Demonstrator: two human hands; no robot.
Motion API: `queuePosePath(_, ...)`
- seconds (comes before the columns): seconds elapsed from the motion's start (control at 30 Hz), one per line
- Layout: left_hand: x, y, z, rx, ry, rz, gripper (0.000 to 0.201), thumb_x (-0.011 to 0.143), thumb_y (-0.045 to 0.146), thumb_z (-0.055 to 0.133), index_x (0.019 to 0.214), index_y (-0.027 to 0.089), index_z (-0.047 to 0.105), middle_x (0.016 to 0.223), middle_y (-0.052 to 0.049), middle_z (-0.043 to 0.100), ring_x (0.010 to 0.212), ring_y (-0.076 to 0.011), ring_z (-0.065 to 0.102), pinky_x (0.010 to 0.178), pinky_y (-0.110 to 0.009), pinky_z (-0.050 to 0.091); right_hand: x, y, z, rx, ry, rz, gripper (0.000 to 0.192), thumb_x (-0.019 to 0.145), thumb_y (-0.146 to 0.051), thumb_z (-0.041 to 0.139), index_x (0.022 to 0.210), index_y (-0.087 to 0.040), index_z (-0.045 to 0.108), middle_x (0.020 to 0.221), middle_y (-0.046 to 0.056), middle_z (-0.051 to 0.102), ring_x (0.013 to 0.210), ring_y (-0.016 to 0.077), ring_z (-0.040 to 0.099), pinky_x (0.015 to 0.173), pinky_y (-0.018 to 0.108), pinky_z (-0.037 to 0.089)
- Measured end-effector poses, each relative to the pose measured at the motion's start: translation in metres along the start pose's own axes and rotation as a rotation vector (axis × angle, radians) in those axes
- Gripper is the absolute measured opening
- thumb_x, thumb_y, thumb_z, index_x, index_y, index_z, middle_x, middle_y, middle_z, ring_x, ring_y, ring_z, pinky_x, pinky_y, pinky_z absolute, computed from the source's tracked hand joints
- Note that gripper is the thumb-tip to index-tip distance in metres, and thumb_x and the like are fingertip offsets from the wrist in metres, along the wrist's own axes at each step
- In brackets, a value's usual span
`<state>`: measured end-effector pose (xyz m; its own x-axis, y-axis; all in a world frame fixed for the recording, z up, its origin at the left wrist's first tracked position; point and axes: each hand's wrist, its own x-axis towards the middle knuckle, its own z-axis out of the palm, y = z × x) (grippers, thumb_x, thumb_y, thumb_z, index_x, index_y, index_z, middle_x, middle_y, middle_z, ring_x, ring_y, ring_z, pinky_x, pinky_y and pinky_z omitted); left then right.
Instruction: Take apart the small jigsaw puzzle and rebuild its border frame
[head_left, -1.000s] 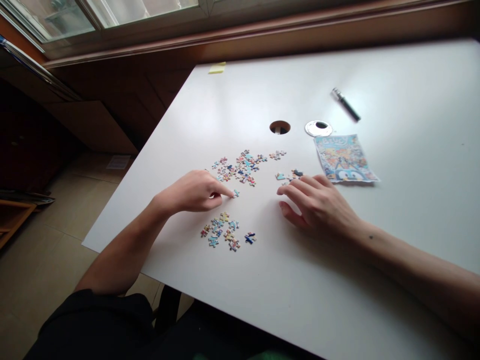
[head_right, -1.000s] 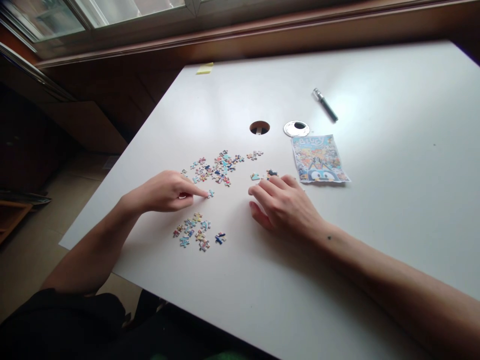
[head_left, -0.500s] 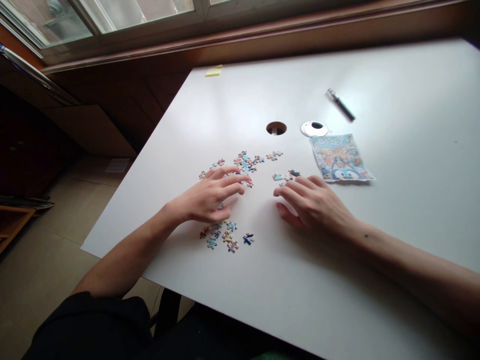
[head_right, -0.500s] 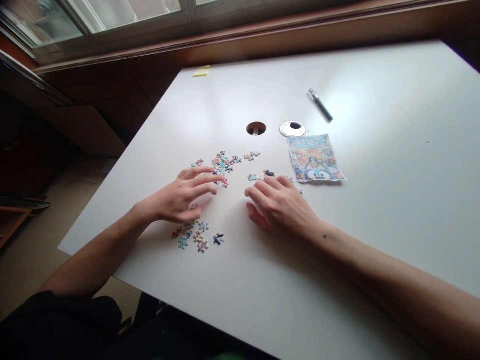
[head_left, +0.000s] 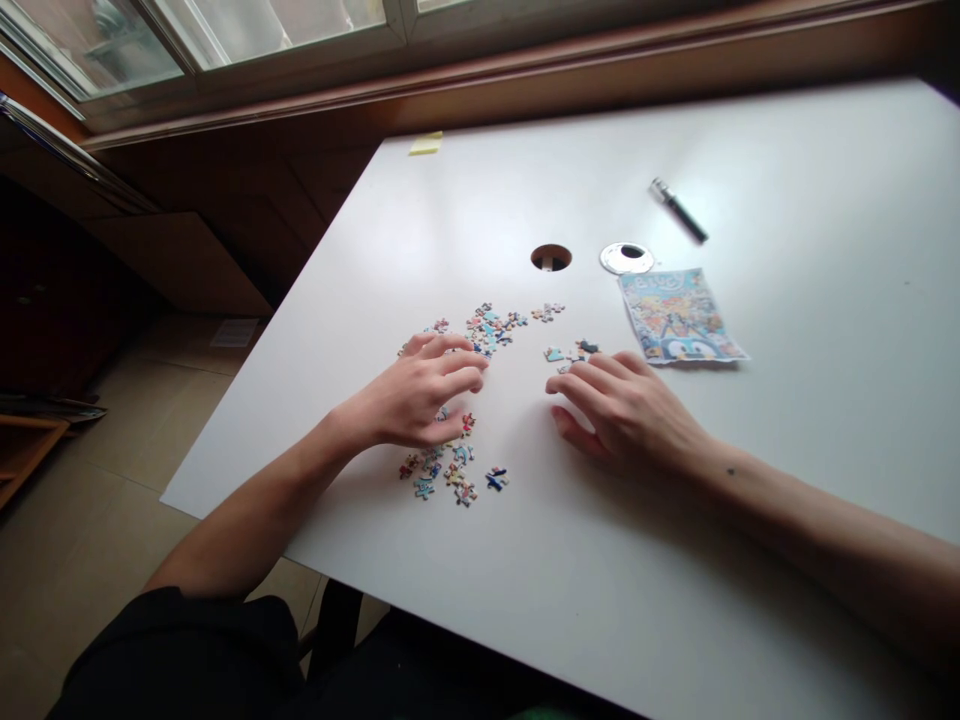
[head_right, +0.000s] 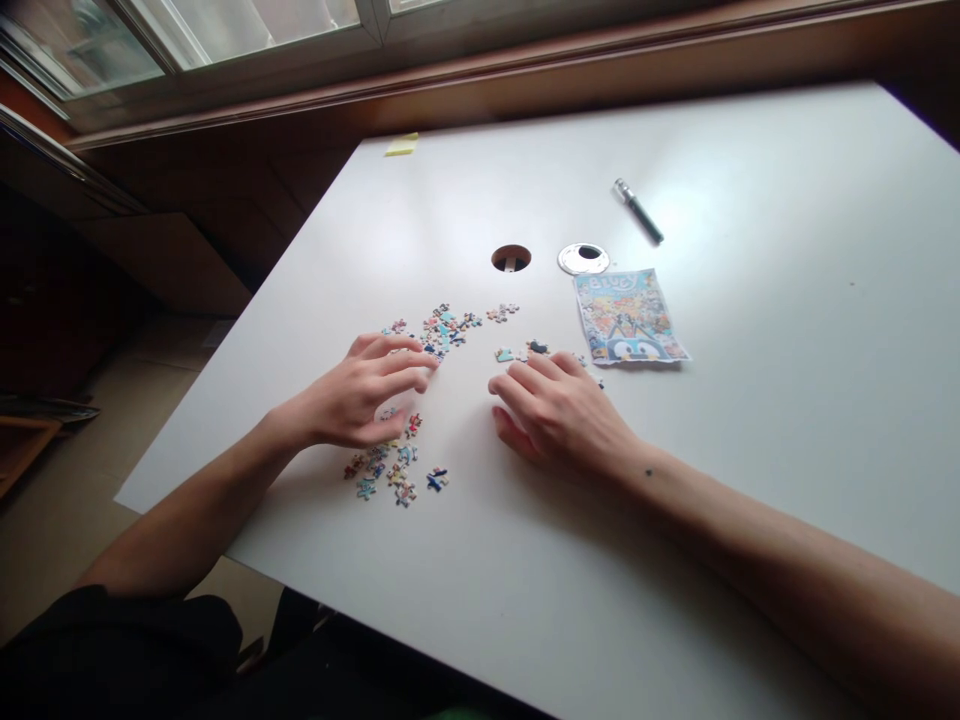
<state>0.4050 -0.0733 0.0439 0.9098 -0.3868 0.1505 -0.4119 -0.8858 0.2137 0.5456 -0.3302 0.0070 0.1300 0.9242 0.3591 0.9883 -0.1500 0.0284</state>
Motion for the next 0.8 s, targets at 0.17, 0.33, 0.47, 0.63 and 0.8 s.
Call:
queuePosePath(0.17, 0.003, 0.01, 0.009, -0.013, -0.044, 0.099, 0.025, 0.081, 0.016, 0.053, 0.104, 0.022, 0.058, 0.134, -0.003, 0.063, 0.131, -0.0287, 0.048, 0.107, -0.047, 0.029, 0.0, -0.002, -0.001, 0.015, -0.007, -0.041, 0.028, 0.095, -0.031, 0.052, 0.118, -0.017, 0.06, 0.094, 0.007, 0.063, 0.084, 0.0216, 0.054, 0.078, 0.034, 0.034)
queuePosePath(0.33, 0.003, 0.01, 0.007, -0.074, 0.006, 0.139, 0.025, 0.082, 0.015, 0.052, 0.104, 0.024, 0.06, 0.13, -0.001, 0.067, 0.126, -0.024, 0.054, 0.107, -0.043, 0.032, 0.001, -0.002, 0.001, 0.015, -0.065, -0.082, 0.037, 0.096, -0.036, 0.051, 0.13, -0.021, 0.058, 0.093, 0.007, 0.06, 0.081, 0.0212, 0.052, 0.078, 0.035, 0.033)
queuePosePath(0.47, 0.0, -0.007, 0.003, 0.045, 0.182, -0.061, 0.012, 0.082, 0.013, 0.054, 0.088, 0.022, 0.06, 0.108, 0.0, 0.074, 0.114, -0.0244, 0.059, 0.101, -0.042, 0.036, 0.0, 0.0, -0.001, -0.02, -0.05, 0.0, 0.028, 0.097, -0.033, 0.049, 0.117, -0.02, 0.065, 0.095, 0.007, 0.063, 0.088, 0.0219, 0.055, 0.08, 0.035, 0.033)
queuePosePath(0.63, -0.001, -0.015, 0.006, 0.078, 0.125, -0.108, 0.012, 0.083, 0.015, 0.055, 0.093, 0.021, 0.06, 0.122, -0.001, 0.07, 0.126, -0.0265, 0.053, 0.104, -0.044, 0.033, -0.001, 0.0, -0.001, -0.123, -0.03, 0.137, 0.027, 0.098, -0.031, 0.045, 0.107, -0.016, 0.066, 0.091, 0.008, 0.066, 0.087, 0.0237, 0.056, 0.079, 0.037, 0.032)
queuePosePath(0.8, -0.001, -0.008, 0.004, -0.018, 0.083, -0.012, 0.014, 0.08, 0.013, 0.054, 0.084, 0.023, 0.063, 0.096, 0.001, 0.075, 0.108, -0.021, 0.063, 0.103, -0.043, 0.031, -0.001, 0.0, 0.0, -0.114, -0.025, 0.134, 0.028, 0.097, -0.032, 0.046, 0.114, -0.015, 0.061, 0.097, 0.009, 0.067, 0.088, 0.0239, 0.056, 0.08, 0.036, 0.032)
